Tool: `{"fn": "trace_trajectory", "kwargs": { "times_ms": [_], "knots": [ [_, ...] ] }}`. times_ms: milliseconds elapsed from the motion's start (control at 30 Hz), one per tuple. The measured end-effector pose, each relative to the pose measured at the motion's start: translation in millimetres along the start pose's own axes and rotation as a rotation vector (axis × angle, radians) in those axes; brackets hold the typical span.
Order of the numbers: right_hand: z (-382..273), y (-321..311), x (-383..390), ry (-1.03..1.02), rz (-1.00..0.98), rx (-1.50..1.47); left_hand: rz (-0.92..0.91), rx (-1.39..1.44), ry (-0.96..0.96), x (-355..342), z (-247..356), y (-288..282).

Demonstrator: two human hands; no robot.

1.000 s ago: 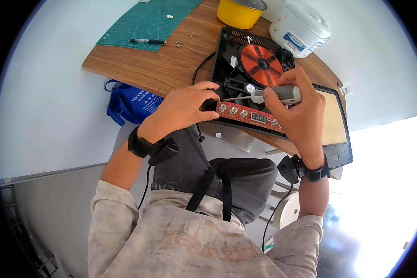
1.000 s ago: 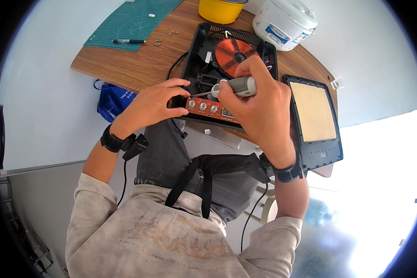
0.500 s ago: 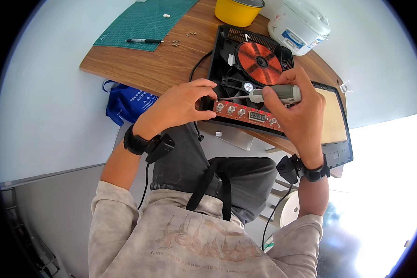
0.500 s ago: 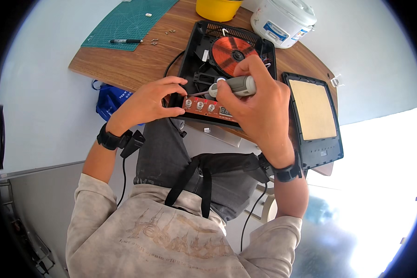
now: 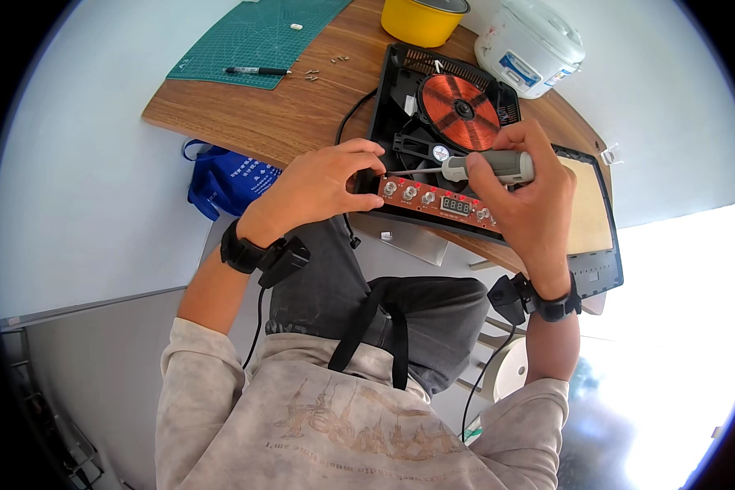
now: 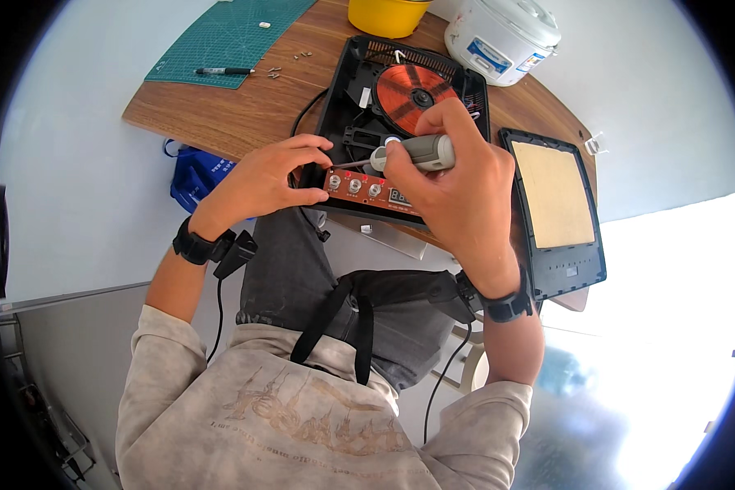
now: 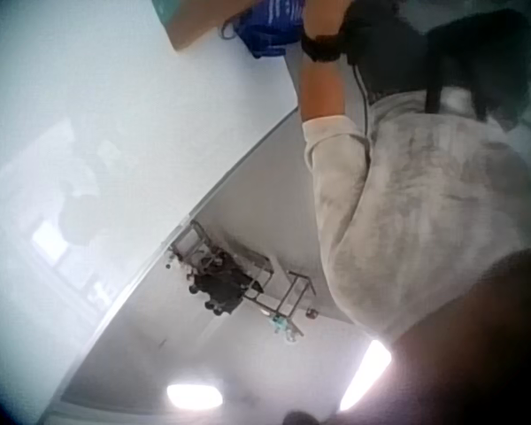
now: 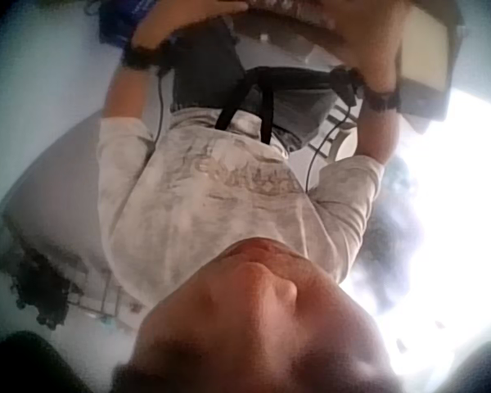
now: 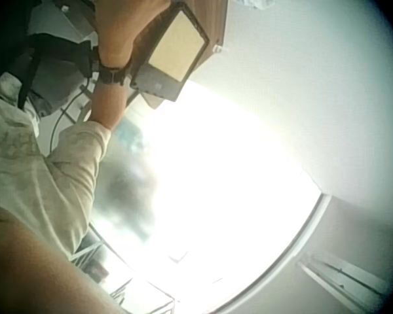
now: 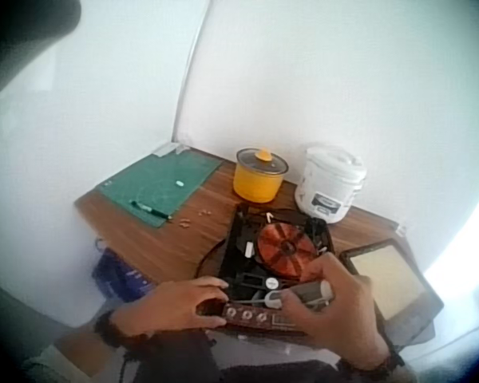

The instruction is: The person uses a screwdriver to tighten screws on the control panel of a disassembled induction cooktop. They work on multiple screws along the front panel and then move to the internal components near the copper coil.

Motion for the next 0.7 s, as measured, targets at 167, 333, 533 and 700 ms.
{"fn": "trace_trajectory", "kwargs": {
  "times_ms": [167, 333, 533, 700],
  "knots": [
    [0.8, 0.4, 0.2, -0.028, 0.004, 0.036, 0.009, 0.011, 0.010, 0.1, -0.4, 1.5],
    [-0.2, 2.5, -3.7, -0.114, -0.009, 0.052, 0.015, 0.010, 0.011, 0.7, -1.2, 2.2],
    [-13.3, 4.2, -9.0, -0.208, -0.087, 0.086, 0.032, 0.026, 0.023, 0.2, -2.7, 3.7],
    [-25.8, 8.3, -14.5, -0.257, -0.099, 0.195, 0.037, 0.034, 0.018, 0.6, -0.1, 2.5]
  ]
}}
Point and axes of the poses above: each hand's wrist, its own x-axis away from the middle knuckle, its own y-axis out of the palm, z = x × y, the point moved 2 cm from there along -x, towards the middle knuckle, and after that the axes turned 5 degrees about z, right-handed, at the moved point
